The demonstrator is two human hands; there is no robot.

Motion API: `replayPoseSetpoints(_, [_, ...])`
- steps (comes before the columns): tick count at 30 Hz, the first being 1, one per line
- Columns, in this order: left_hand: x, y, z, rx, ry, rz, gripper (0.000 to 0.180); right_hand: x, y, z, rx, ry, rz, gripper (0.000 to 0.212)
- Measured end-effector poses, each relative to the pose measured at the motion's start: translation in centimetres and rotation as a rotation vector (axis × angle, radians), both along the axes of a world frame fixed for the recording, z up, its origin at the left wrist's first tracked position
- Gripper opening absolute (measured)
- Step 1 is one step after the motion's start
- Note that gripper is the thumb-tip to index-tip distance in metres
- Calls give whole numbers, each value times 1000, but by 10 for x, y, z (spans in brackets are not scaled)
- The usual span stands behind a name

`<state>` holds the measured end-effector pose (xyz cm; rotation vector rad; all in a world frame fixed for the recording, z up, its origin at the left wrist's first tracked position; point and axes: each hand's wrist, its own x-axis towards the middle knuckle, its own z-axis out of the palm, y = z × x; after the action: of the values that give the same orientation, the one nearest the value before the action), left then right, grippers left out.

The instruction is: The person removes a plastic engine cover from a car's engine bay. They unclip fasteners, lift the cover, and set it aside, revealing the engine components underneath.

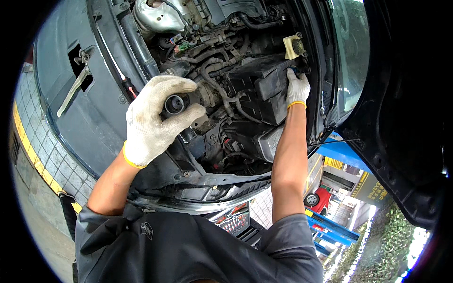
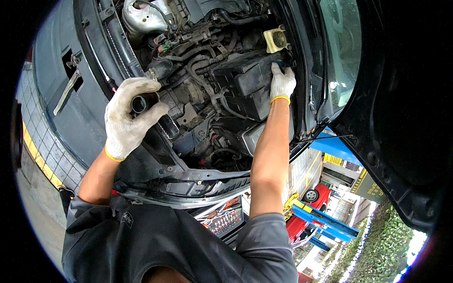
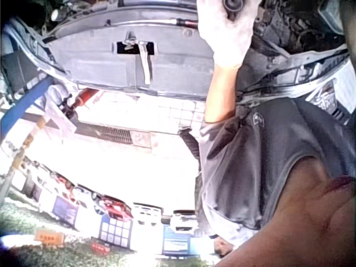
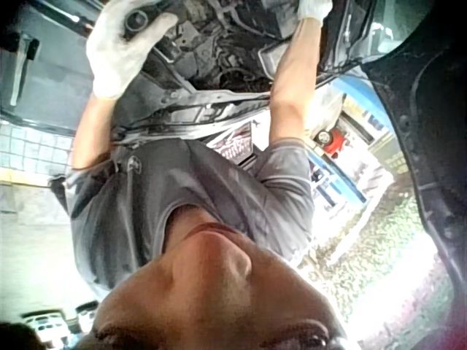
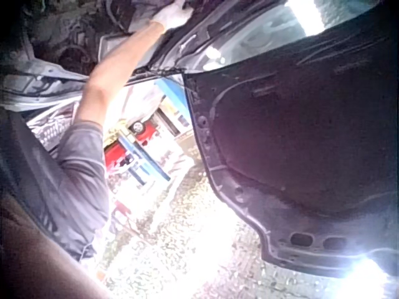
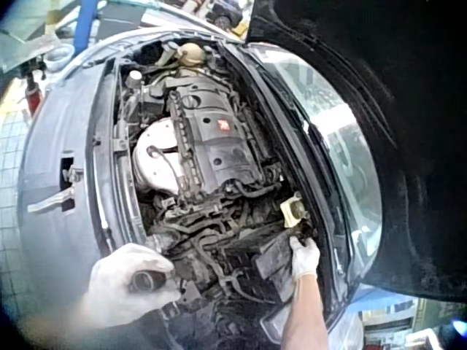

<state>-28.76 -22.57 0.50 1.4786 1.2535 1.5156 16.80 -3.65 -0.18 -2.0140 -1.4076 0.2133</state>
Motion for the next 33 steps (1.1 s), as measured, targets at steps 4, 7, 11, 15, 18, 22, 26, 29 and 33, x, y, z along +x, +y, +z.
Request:
replayPoseSetpoints(4, [-1, 1, -2, 31, 39, 23, 45, -25, 0, 1, 81, 35, -72, 48])
replayPoseSetpoints(7, [0, 1, -3, 34, 25, 16, 46, -32, -4, 11, -14, -89, -90, 50])
replayPoseSetpoints(11, [2, 3, -2, 36, 14, 37, 44, -18, 2, 1, 79, -57, -9, 37])
replayPoseSetpoints(15, [1, 3, -6, 92, 6, 17, 48, -27, -2, 35, -159, 312, -23, 24])
replayPoseSetpoints(18, [0, 4, -5, 105, 39, 7, 49, -27, 1, 44, -197, 637, -45, 15])
replayPoseSetpoints(22, [0, 4, -7, 121, 33, 4, 49, 0, 1, 37, -141, 1022, 13, 17])
replayPoseSetpoints(26, [2, 5, -7, 124, 25, 7, 48, 1, 1, 12, 50, 888, 75, 18])
replayPoseSetpoints(29, [4, 5, -6, 110, 24, 9, 47, -9, 2, 12, 136, 994, 4, 16])
replayPoseSetpoints(33, [1, 3, -6, 83, 27, 12, 44, -11, 5, 20, 42, 1036, -16, 19])
